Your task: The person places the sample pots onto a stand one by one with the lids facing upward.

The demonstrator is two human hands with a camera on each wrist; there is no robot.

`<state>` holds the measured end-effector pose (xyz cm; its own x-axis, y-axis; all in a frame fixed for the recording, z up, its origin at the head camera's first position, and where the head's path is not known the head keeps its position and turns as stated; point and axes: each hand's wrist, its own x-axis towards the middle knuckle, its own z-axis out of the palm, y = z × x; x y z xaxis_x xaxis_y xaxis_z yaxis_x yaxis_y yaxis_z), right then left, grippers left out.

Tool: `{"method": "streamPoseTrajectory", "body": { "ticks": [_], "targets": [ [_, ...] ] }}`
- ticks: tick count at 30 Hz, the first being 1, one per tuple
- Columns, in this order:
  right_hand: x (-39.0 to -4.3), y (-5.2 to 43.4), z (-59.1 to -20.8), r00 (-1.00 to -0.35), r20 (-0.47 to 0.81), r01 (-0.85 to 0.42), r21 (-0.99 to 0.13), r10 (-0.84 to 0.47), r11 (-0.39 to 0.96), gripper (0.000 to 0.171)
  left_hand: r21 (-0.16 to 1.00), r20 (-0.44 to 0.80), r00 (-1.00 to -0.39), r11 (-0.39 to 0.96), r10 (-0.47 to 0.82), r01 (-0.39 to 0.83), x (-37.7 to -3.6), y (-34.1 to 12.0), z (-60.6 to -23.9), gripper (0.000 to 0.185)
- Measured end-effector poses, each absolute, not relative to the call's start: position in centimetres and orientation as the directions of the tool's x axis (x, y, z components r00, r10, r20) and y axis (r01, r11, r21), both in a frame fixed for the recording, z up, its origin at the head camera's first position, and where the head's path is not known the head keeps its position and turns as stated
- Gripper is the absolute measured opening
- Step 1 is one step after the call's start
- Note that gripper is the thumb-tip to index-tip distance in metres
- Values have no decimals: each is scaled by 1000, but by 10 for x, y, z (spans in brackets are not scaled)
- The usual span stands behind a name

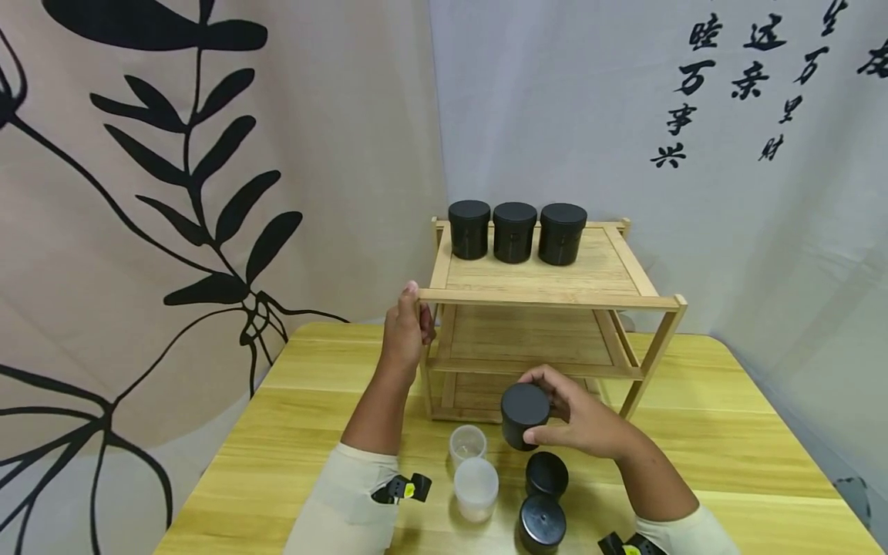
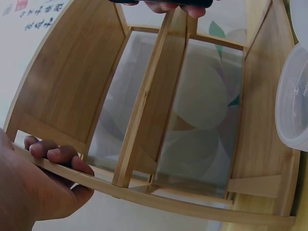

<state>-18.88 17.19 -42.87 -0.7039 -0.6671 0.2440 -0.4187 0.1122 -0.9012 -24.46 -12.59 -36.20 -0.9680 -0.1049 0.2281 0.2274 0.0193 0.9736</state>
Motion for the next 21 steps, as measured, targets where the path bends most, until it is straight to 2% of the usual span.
{"method": "streamPoseTrajectory", "body": {
  "ticks": [21],
  "targets": [
    [-181,177,-407,-754,264,-442,-882,-601,167,55,971,237,-967,41,-96,234,-246,-127,-364,65]
  ]
}}
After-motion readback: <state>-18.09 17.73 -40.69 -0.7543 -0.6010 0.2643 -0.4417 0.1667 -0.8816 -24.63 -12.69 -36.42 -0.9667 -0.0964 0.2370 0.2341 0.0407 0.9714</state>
